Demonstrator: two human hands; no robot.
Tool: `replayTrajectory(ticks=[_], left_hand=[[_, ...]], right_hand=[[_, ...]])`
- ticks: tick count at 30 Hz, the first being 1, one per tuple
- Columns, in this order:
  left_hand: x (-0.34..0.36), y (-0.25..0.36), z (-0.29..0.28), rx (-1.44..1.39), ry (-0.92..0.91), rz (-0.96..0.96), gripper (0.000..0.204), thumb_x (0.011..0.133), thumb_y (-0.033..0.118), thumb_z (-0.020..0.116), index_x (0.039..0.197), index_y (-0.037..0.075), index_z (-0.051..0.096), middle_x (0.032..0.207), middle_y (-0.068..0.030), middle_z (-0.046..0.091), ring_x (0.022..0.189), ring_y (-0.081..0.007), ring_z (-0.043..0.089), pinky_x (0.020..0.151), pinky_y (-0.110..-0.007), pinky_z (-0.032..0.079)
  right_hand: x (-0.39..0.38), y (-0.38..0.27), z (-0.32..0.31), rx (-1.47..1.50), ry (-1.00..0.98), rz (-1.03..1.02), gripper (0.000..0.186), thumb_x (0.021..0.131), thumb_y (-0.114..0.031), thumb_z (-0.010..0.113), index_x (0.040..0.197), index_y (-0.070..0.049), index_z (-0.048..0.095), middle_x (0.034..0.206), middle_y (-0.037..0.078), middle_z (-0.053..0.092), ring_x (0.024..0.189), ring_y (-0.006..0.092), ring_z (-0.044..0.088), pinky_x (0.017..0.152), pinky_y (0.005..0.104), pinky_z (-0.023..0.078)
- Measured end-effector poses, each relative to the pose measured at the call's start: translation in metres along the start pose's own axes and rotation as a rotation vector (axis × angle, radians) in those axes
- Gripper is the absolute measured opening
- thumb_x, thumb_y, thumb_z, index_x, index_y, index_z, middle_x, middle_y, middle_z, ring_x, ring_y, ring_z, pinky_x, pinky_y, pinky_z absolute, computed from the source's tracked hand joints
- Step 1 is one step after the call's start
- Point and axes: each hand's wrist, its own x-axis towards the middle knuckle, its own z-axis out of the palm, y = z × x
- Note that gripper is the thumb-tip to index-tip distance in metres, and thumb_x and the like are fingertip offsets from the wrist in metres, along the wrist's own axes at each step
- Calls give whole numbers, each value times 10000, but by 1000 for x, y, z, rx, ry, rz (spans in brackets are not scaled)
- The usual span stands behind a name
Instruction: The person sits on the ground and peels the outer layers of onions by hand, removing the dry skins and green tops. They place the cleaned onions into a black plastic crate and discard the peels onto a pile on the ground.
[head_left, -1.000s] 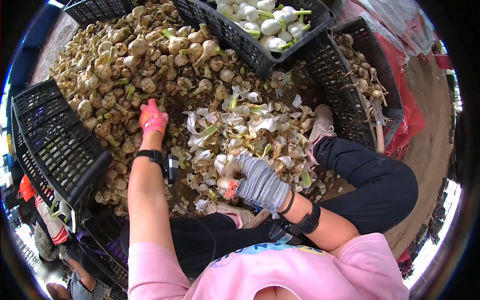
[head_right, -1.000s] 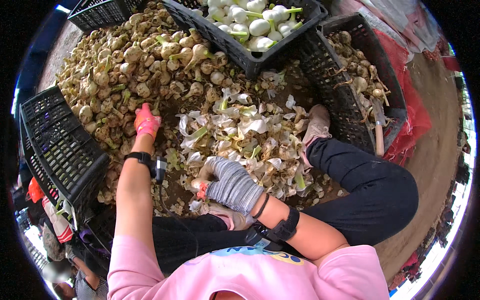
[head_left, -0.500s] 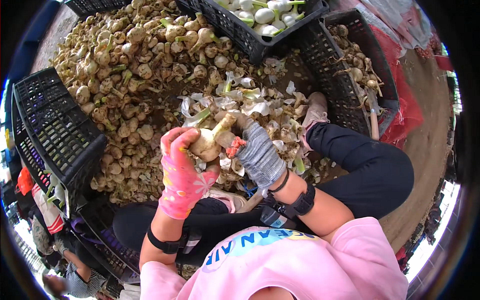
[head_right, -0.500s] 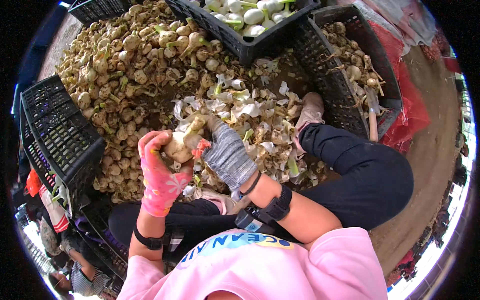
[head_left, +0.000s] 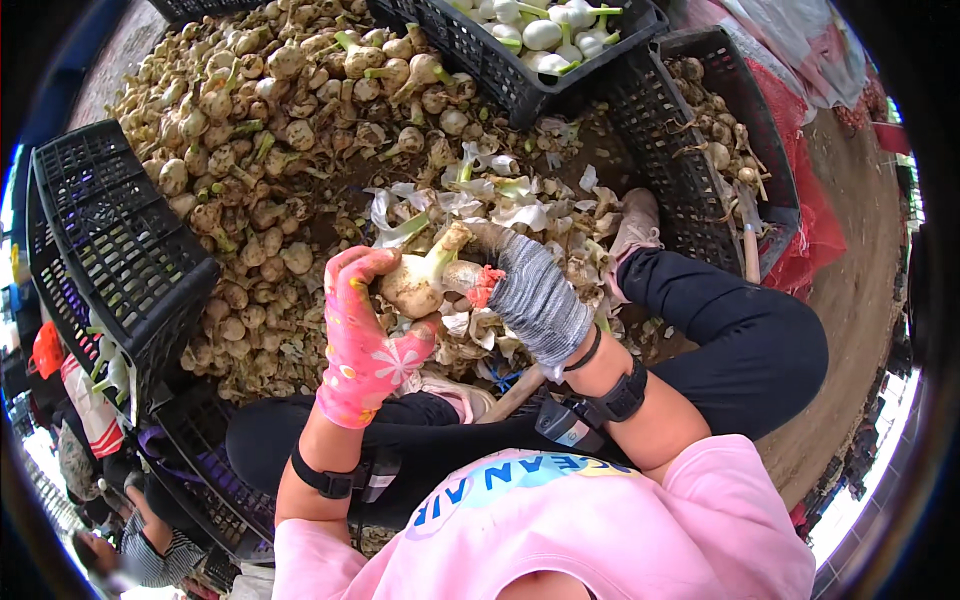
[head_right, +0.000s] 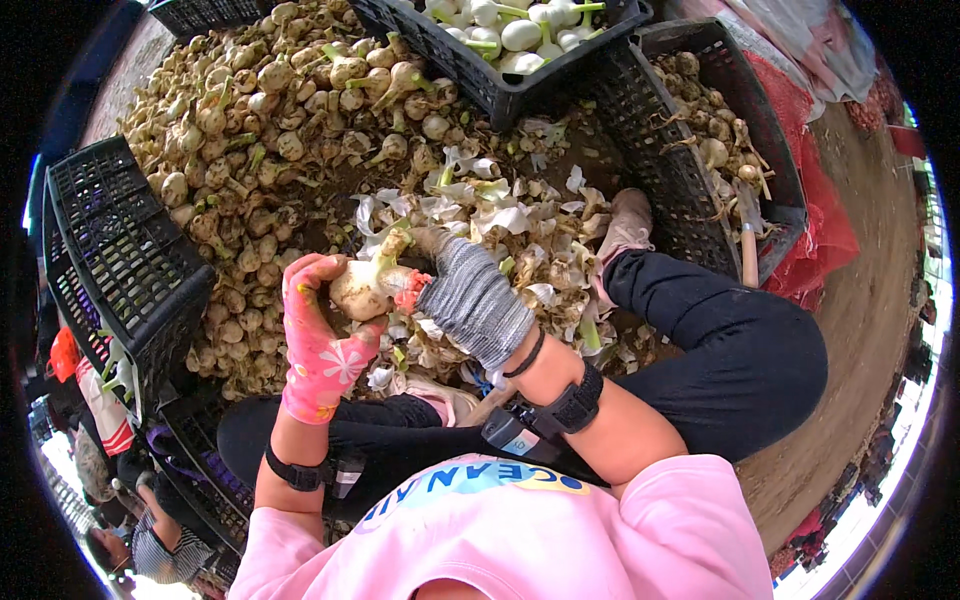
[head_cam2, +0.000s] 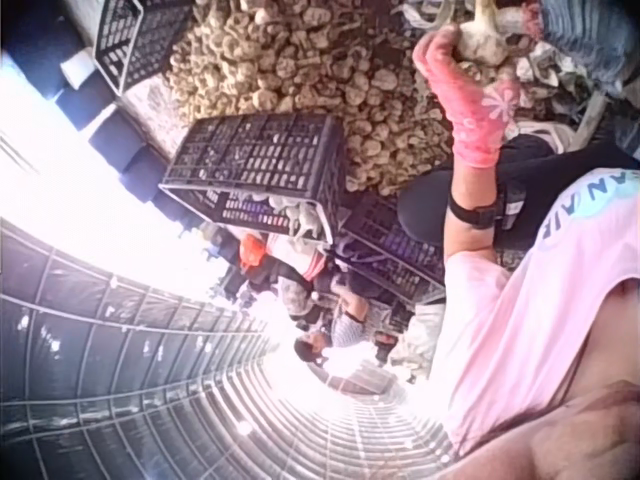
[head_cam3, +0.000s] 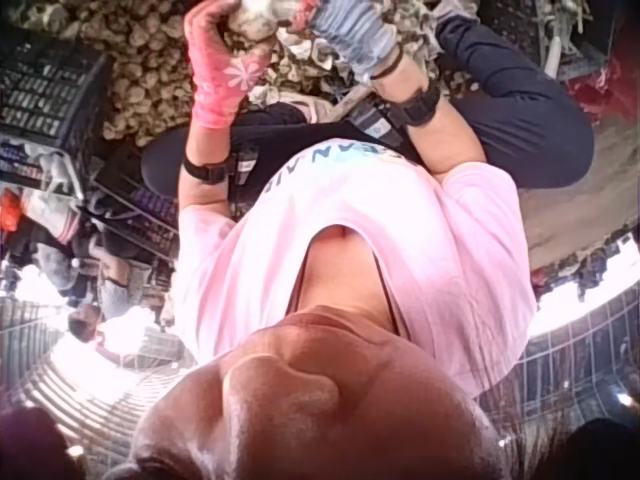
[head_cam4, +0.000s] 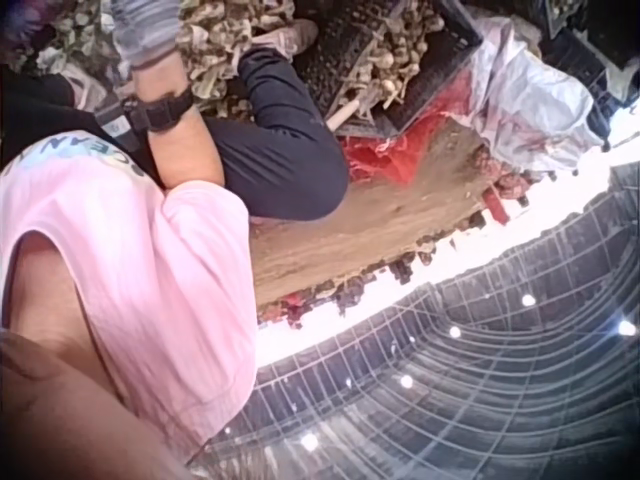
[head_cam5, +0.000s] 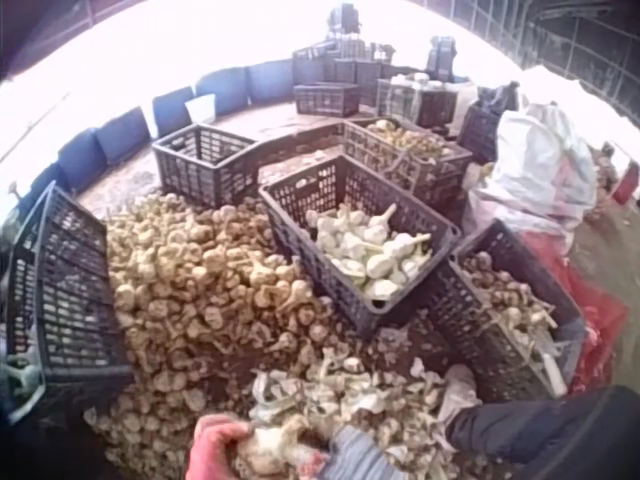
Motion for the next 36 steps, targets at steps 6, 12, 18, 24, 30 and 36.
replayTrajectory(ticks=[6,12,18,24,30,36], left_hand=[[-2,1,5,25,2,23,599,495,26,668,1049,58,441,1023,-132,422,925,-269,459,809,-335,393],[-1,-2,2,28,-23,58,585,503,-19,639,1047,53,438,1059,-102,393,948,-200,465,834,-295,395],[1,6,5,-953,-36,-593,451,704,252,613,1079,62,451,1026,-103,492,820,-207,529,713,-289,452],[-1,-8,9,-1055,-55,-921,606,837,572,302,1144,64,420,942,-104,553,770,-191,572,569,-310,490],[-14,-17,15,-949,-50,-789,403,855,374,476,1101,55,460,941,-61,546,816,-160,554,695,-280,465],[-1,-10,4,-805,-66,-635,584,727,463,604,1104,55,425,998,-66,518,910,-179,542,690,-282,472]], right_hand=[[8,8,0,-64,-11,-43,264,740,-119,599,970,4,561,841,85,620,683,149,575,634,268,473],[6,-2,-4,-157,-79,-73,275,746,-122,608,990,-5,561,789,44,604,669,85,545,606,235,461],[5,1,-8,-23,-199,53,330,734,-162,627,1008,3,546,788,54,599,687,88,543,629,244,456],[5,17,-3,-289,-66,-57,453,734,-163,615,1107,45,464,868,120,576,774,148,537,693,267,448],[-2,8,-2,94,-259,0,362,761,-151,566,1081,4,498,955,107,575,858,167,565,715,267,463],[5,17,-4,110,-264,62,300,790,-217,544,1010,-13,539,872,74,605,776,184,594,700,261,479]])
